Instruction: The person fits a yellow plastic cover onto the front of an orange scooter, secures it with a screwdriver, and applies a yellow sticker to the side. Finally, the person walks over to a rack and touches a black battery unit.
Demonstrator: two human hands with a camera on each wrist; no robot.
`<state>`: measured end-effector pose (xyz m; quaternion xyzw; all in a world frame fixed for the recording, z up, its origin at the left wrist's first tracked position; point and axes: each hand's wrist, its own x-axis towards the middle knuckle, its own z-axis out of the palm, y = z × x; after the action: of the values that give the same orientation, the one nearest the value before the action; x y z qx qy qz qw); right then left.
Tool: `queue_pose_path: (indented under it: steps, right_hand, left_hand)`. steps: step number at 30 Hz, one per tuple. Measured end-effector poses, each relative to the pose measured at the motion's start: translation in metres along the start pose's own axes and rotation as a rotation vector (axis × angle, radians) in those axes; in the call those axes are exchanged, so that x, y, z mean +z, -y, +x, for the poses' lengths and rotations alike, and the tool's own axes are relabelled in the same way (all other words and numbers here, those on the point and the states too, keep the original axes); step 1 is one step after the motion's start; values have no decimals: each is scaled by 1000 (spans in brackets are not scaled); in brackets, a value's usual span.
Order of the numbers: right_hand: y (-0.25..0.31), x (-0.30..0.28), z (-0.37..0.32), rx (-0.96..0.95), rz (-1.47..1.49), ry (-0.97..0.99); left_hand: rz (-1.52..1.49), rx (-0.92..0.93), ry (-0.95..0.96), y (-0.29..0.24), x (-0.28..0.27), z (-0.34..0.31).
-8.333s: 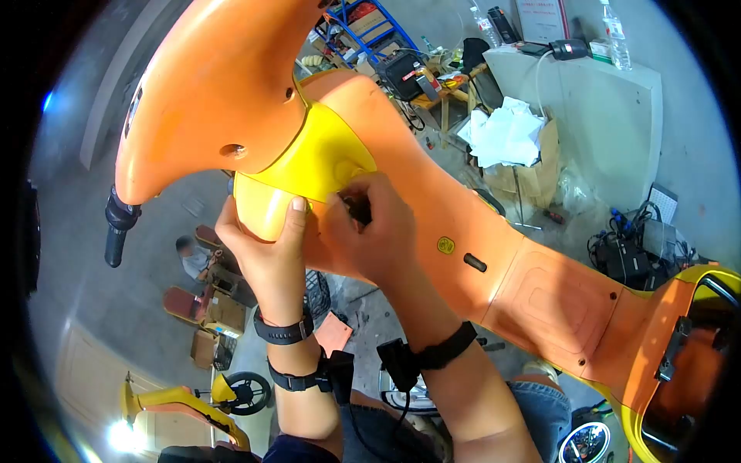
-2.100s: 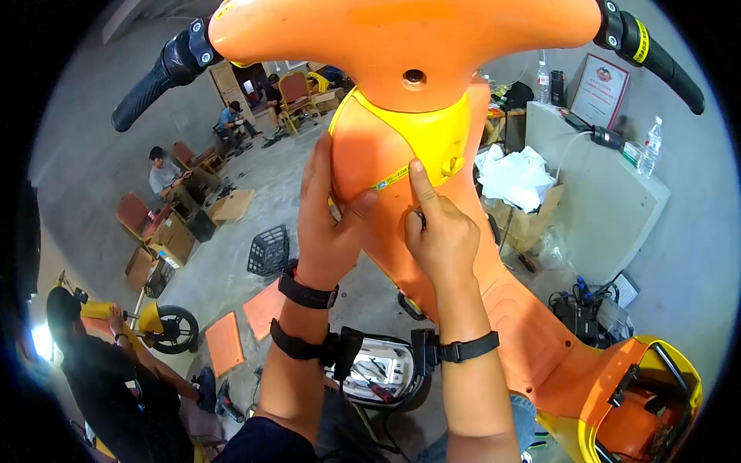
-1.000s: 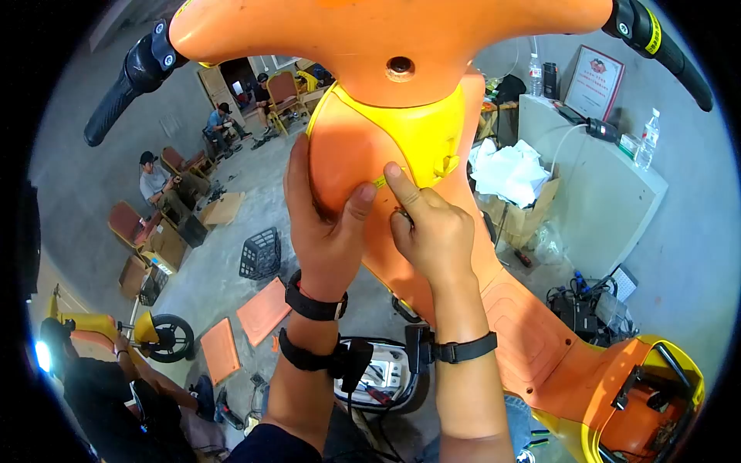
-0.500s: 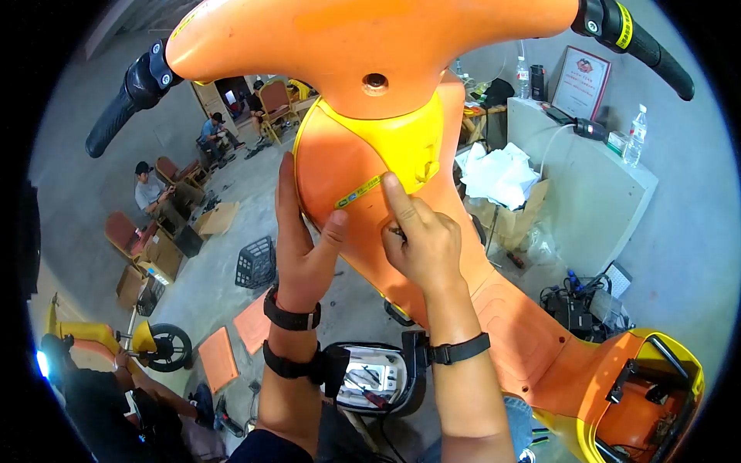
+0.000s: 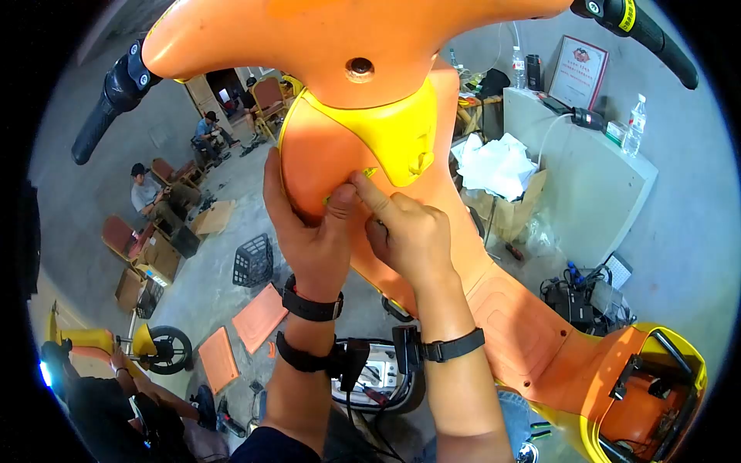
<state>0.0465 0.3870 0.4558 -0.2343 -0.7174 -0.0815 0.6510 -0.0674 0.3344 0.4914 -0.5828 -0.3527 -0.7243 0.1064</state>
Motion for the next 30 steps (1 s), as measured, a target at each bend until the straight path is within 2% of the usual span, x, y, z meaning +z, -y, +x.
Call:
queue_pose_path:
  steps: [2,4,9,13,16,17,19,21,22,30]
  right_hand:
    - [-4,-3,3,2,-54,26]
    - [-11,-5,5,17,-75,2]
    - [-7,-12,3,84,-96,60]
    - [-10,-12,-1,23,92,-89]
    - [-10,-15,4,-30,53,-145]
    - [-10,-16,5,-43,44,-144]
    - [-4,-14,4,-26,69,-102]
    - [-1,-10,4,-67,64,-17]
    - [2,-6,4,-24,96,-13]
    - [-7,-11,7,-5,-48,33]
  left_hand:
    - [40,19,8,-1,-4,2]
    - [259,126,64,-4,-9,4]
    - [107,-10,197,-19,-24,10]
    - [23,-78,284,-28,-29,14]
    - [75,-42,289,-26,-28,12]
    - [77,-42,288,-20,-25,9]
    - [-19,-34,135,-8,-13,3]
    - [3,-28,75,-3,-2,1]
    - [31,-22,16,-2,0,1]
    - [67,-5,51,-8,-9,3]
